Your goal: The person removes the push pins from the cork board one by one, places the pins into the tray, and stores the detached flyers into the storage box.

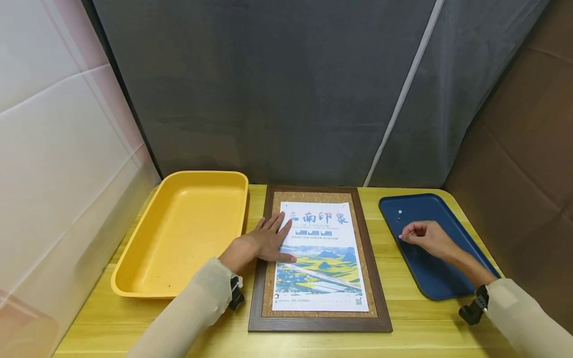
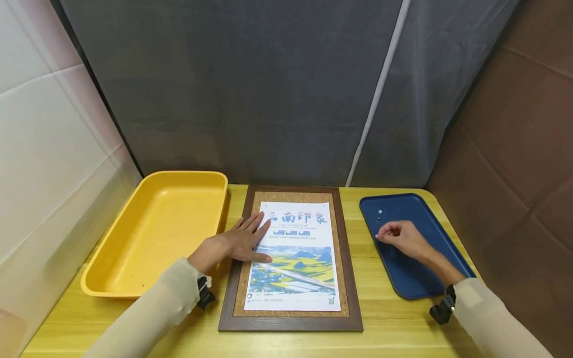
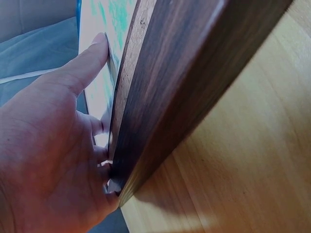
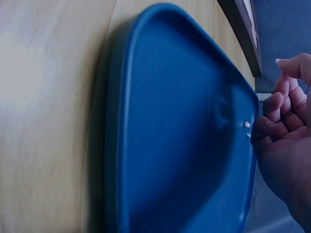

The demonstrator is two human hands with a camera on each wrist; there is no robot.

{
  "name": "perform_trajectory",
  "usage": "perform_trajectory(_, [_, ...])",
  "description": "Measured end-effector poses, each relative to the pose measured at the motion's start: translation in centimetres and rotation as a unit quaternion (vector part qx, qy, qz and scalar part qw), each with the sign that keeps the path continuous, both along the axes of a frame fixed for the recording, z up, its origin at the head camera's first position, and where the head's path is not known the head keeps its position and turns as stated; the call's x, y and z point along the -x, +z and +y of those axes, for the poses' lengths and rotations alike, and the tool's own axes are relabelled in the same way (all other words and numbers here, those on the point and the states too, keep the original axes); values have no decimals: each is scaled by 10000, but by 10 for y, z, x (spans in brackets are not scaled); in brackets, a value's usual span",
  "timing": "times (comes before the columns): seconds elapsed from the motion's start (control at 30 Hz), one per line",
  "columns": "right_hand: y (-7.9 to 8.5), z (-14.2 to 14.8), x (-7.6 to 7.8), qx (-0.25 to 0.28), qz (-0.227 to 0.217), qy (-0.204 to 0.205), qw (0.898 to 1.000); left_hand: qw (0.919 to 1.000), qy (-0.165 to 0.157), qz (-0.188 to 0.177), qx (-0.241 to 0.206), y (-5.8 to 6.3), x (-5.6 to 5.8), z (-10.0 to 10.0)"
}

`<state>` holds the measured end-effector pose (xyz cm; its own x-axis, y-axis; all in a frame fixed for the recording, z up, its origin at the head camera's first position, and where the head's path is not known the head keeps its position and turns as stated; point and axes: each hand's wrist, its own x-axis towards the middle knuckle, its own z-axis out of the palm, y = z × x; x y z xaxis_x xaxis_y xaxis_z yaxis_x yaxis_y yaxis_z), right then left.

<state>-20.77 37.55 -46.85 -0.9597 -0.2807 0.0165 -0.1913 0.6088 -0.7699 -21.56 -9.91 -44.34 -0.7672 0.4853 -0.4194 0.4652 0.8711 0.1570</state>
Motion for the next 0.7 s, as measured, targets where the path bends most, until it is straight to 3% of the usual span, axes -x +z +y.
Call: perform_trajectory(0.7, [-6,17,20,-490,264,-572,9968,10000,-34,-8,-15,2,-1,-1])
